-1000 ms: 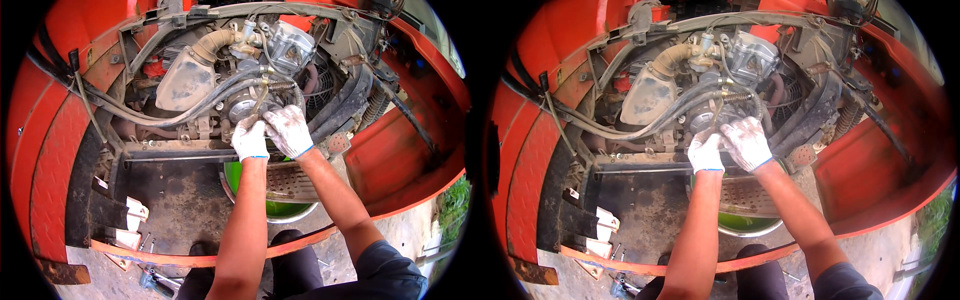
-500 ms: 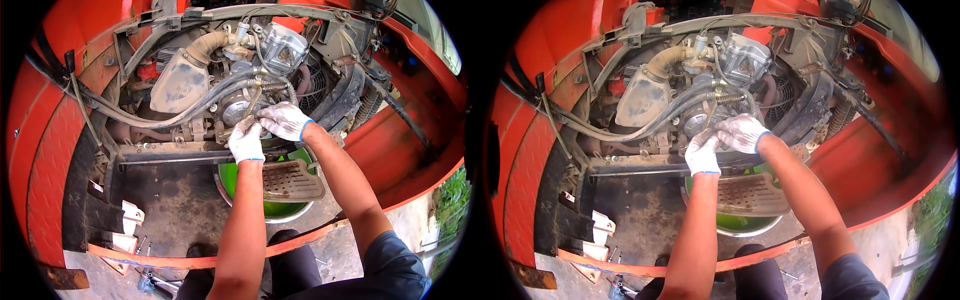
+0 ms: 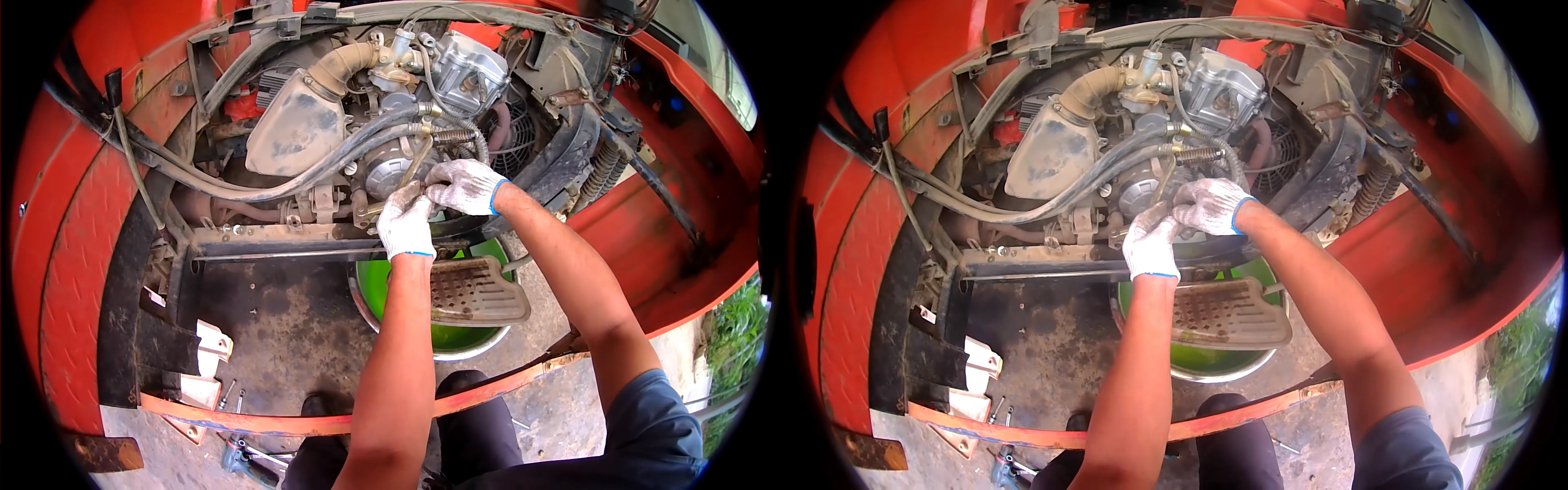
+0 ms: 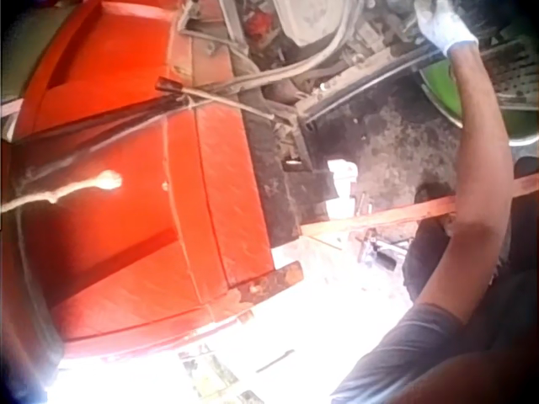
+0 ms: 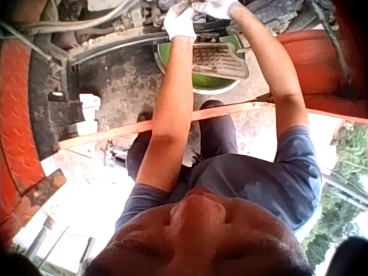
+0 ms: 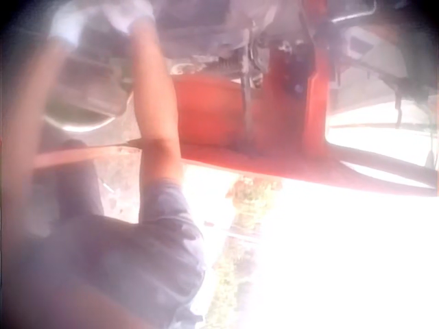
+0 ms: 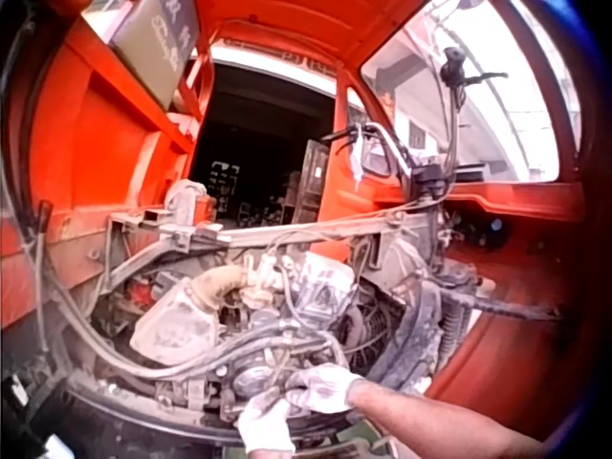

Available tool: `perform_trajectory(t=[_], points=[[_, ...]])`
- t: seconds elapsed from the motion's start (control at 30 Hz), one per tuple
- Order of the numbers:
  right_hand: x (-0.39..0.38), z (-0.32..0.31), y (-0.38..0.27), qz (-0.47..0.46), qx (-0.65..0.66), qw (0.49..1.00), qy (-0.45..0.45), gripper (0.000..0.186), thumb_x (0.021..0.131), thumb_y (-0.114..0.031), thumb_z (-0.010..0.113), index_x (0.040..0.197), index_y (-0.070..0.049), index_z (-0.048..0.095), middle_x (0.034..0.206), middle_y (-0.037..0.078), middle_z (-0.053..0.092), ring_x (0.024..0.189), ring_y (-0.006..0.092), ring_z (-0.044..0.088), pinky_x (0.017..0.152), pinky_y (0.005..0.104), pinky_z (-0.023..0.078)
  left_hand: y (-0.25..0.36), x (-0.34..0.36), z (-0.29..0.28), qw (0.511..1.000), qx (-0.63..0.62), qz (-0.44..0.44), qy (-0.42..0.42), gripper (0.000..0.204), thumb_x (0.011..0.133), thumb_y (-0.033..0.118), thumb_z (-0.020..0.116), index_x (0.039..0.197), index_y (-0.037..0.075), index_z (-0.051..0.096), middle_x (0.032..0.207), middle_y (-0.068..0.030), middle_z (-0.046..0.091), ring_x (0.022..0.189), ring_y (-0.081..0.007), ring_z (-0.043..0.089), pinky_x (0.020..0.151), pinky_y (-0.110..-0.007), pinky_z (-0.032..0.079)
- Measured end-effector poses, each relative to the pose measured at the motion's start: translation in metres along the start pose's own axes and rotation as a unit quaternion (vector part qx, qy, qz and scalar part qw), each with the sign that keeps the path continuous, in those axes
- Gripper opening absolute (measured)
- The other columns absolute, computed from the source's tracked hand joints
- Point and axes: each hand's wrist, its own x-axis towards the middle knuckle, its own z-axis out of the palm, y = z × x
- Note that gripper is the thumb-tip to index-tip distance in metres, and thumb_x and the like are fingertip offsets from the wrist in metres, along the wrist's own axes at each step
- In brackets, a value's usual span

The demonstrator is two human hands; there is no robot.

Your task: The person drains green liquid from an engine into a basin and uses a screwdriver to work on the internal components of a red three-wheeled vehicle.

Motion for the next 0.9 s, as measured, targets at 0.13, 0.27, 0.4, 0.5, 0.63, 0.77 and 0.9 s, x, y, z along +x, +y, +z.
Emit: perform_trajectory(t=[0.13,0.27,0.4,0.5,0.63,0.77,0.9], points=[[-0.001,0.000,0.001,0.031,0.043,0.999,-0.013,0.041,0.092,-0.038,0.062,0.115,-0.007,0.075,0.107,0.018,0.076,0.099,0.0352,0.073,0.091,0.0445,0.055,0.000,-0.007,0.007,0.999,0.025,0.020,0.015,0.032,0.088,-0.011,0.071,0.120,-0.009,0.068,0.114,-0.0162,0.072,0.101,-0.0229,0.070,0.093,-0.034,0.059],[0.004,0.000,-0.004,0.005,0.040,0.999,-0.011,0.038,0.089,-0.034,0.066,0.110,-0.003,0.075,0.102,0.022,0.075,0.098,0.0383,0.072,0.089,0.0450,0.055,0.000,-0.003,0.003,0.998,0.040,0.037,0.016,0.028,0.087,-0.011,0.070,0.115,-0.007,0.070,0.109,-0.0135,0.073,0.096,-0.0200,0.069,0.089,-0.032,0.058],[-0.002,-0.005,-0.004,-0.026,0.052,0.998,0.017,0.040,0.093,-0.034,0.067,0.116,-0.002,0.073,0.107,0.023,0.074,0.103,0.0374,0.071,0.091,0.0439,0.054,0.010,-0.006,0.009,1.000,-0.002,0.012,0.018,0.027,0.088,-0.009,0.070,0.115,-0.005,0.071,0.107,-0.0113,0.074,0.094,-0.0179,0.069,0.086,-0.029,0.057],[-0.014,-0.008,-0.004,-0.028,0.088,0.993,0.067,0.042,0.098,-0.036,0.066,0.120,0.000,0.073,0.114,0.022,0.074,0.109,0.0373,0.070,0.096,0.0431,0.053,0.015,-0.009,0.014,1.000,0.011,0.021,0.001,0.028,0.090,-0.005,0.073,0.118,-0.005,0.071,0.110,-0.0120,0.074,0.095,-0.0183,0.070,0.086,-0.029,0.057],[-0.009,-0.012,0.003,-0.040,0.100,0.994,0.029,0.042,0.101,-0.034,0.064,0.129,-0.003,0.068,0.120,0.019,0.073,0.112,0.0352,0.070,0.099,0.0420,0.053,0.014,-0.007,0.010,0.995,0.076,0.059,-0.039,0.029,0.090,0.000,0.076,0.119,-0.005,0.071,0.112,-0.0122,0.075,0.096,-0.0181,0.070,0.087,-0.030,0.057],[-0.007,-0.016,-0.002,-0.112,0.096,0.988,0.040,0.044,0.103,-0.032,0.061,0.137,-0.005,0.063,0.129,0.017,0.070,0.119,0.0341,0.067,0.103,0.0414,0.051,0.006,0.006,-0.011,0.961,0.215,0.161,-0.069,0.030,0.089,0.007,0.078,0.117,-0.003,0.074,0.111,-0.0132,0.076,0.098,-0.0195,0.071,0.091,-0.032,0.056],[-0.017,-0.024,0.016,-0.165,0.116,0.978,0.056,0.041,0.104,-0.031,0.057,0.135,-0.006,0.064,0.131,0.016,0.069,0.122,0.0339,0.065,0.105,0.0410,0.050,0.017,-0.002,0.000,0.936,0.287,0.184,-0.085,0.031,0.087,0.011,0.079,0.116,0.000,0.075,0.111,-0.0148,0.076,0.104,-0.0257,0.072,0.096,-0.035,0.054]])
